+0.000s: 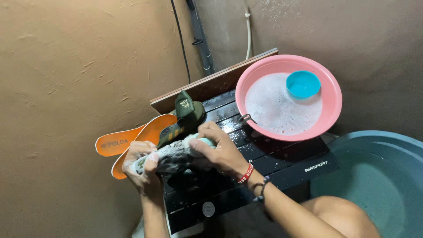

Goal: The person cleans a shoe by applying soapy water from a pink bowl and scrubbing the sole and upper with a small brush while holding the shoe over a stool.

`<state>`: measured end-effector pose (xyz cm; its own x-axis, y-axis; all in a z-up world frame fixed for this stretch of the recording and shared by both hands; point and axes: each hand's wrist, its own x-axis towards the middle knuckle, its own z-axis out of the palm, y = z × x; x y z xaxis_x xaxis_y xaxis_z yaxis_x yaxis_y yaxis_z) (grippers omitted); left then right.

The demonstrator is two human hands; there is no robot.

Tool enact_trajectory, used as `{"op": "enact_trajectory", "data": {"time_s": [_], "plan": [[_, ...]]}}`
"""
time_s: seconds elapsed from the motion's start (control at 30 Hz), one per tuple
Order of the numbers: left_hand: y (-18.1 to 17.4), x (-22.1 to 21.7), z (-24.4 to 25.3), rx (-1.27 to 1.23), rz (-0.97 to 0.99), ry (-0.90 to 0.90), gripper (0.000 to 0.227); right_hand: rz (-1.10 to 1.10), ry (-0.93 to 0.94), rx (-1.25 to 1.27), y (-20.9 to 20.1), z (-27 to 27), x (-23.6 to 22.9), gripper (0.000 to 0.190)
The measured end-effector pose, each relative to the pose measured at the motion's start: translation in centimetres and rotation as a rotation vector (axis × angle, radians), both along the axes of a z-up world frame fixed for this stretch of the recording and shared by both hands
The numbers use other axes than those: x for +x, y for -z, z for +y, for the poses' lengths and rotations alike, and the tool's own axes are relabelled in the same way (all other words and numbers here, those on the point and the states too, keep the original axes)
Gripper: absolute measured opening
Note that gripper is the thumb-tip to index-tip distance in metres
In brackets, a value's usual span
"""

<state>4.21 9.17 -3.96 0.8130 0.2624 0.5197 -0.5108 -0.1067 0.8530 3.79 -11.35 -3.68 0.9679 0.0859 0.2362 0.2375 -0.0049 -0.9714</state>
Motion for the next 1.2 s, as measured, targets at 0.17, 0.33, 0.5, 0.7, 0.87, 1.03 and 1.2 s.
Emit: {"op": "enact_trajectory", "data": {"time_s": [0.17,0.33,0.5,0.7,0.87,1.03,1.2], "plan": [[-0.2,0.0,0.5,0.072,-0.005,0.018,0.032,0.027,0.073,-0.095,3.1,0.1,1.0,0.033],[0.0,0.1,1.0,0.035,0.044,0.006,0.032,0.392,0.236,-0.252,10.1,-0.8,1.9,0.048],[1.0,0.7,1.7,-0.186,0.058,-0.019,0.027,0.138,-0.031,0.069,2.5,0.1,0.8,0.034],[0.3,0.5,1.3,-0.142,0.077,-0.122,0.033,0.342,0.306,-0.285,12.7,0.2,1.7,0.056],[3.7,2.2,3.2,-0.147,0.075,-0.295,0.022,0.238,0.150,-0.116,8.1,0.3,1.0,0.033],[3.8,2.4,3.1,-0.224,0.126,-0.450,0.020,0.371,0.171,-0.148,13.9,-0.4,1.4,0.040],[7.0,3.4,5.2,-0.233,0.078,-0.529,0.023,0.346,0.186,-0.019,7.3,-0.2,1.2,0.040]]}}
